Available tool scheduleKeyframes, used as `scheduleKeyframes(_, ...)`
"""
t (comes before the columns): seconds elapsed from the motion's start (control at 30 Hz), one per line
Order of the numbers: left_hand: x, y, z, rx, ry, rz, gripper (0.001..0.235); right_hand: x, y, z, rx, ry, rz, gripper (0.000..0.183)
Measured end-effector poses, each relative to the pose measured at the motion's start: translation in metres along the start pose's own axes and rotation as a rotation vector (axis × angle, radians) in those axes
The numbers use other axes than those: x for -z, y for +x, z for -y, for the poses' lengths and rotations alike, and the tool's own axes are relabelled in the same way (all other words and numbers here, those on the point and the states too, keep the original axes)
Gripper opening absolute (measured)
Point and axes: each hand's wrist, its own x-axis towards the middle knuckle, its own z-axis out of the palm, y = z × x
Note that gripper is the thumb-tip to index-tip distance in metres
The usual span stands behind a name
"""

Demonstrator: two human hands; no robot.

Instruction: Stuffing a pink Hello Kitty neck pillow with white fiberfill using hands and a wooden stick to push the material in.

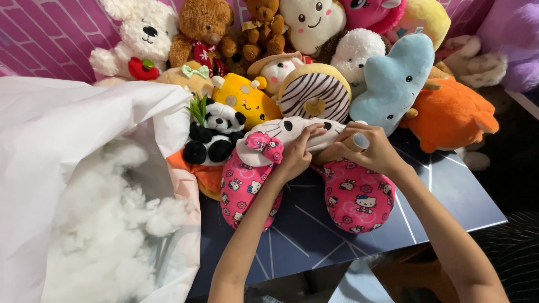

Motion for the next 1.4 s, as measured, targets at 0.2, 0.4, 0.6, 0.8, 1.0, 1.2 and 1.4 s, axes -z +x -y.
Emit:
scheduleKeyframes(0.2,-0.001,-0.002,-0.001,0.02,-0.006,0.012,0.088,-0.009,0.003,0.01,0.017,-0.038,0.016,0.009)
scheduleKeyframes(0.4,0.002,-0.002,-0.012,0.002,0.002,-0.008,0.088,0.006,0.003,0.019,0.009,-0.055,-0.045,0.01)
scheduleKeyframes(0.6,-0.002,0.0,0.003,-0.007,0.009,0.008,0.089,-0.01,0.004,0.026,-0.009,-0.013,0.036,0.009)
scheduleKeyframes(0.8,-0.005,-0.001,0.006,-0.027,0.0,-0.021,0.092,0.01,-0.005,0.028,-0.011,-0.049,-0.06,0.009)
scheduleKeyframes(1.0,-0.006,0.002,0.017,-0.02,0.011,0.006,0.093,-0.021,-0.001,0.021,0.013,0.022,0.019,0.009)
scheduleKeyframes(1.2,0.0,-0.003,-0.001,-0.035,-0.001,-0.007,0.093,0.009,-0.007,0.01,-0.11,0.014,-0.078,0.01)
scheduleKeyframes(1.4,-0.005,-0.003,0.009,-0.047,0.08,-0.03,0.092,-0.017,-0.006,0.003,-0.128,0.055,0.0,0.01)
